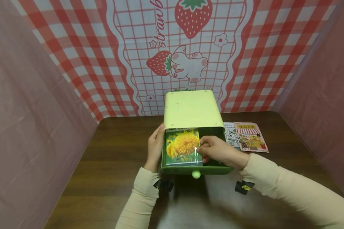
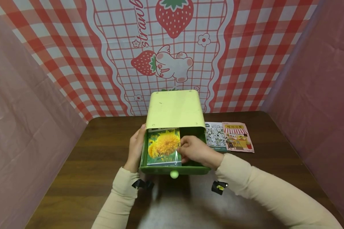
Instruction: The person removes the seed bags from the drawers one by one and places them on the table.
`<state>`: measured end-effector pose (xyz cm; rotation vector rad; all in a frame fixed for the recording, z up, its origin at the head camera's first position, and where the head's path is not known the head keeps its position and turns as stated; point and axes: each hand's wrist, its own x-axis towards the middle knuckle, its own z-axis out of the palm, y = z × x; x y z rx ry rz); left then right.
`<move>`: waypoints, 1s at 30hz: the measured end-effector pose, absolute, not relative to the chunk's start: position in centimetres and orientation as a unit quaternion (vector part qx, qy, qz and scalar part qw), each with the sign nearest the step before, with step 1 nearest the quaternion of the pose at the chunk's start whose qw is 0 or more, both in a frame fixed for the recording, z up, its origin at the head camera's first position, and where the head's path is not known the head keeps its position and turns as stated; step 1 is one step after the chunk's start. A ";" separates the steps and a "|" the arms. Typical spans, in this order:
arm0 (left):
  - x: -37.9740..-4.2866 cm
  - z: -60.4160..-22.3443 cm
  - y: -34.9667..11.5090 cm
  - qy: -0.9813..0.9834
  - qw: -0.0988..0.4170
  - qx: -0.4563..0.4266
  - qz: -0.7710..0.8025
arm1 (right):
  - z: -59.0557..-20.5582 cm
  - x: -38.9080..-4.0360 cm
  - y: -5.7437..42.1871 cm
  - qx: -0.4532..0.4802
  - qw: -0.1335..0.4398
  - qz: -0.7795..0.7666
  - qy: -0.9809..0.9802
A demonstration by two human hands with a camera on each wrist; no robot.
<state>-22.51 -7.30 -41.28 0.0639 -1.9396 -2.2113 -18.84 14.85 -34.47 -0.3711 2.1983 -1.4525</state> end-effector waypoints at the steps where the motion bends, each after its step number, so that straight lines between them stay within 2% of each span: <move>1: -22.5 -41.3 -7.3 -0.655 0.098 0.021 -0.748 | -34.5 -18.8 14.8 -0.135 0.237 -0.528 0.804; 19: -22.5 -41.2 -7.3 -0.662 0.101 0.027 -0.742 | -33.7 -18.9 14.8 -0.097 0.172 -0.534 0.822; 30: -22.5 -41.2 -7.2 -0.658 0.109 0.024 -0.745 | -32.6 -18.8 16.0 -0.060 0.183 -0.546 0.815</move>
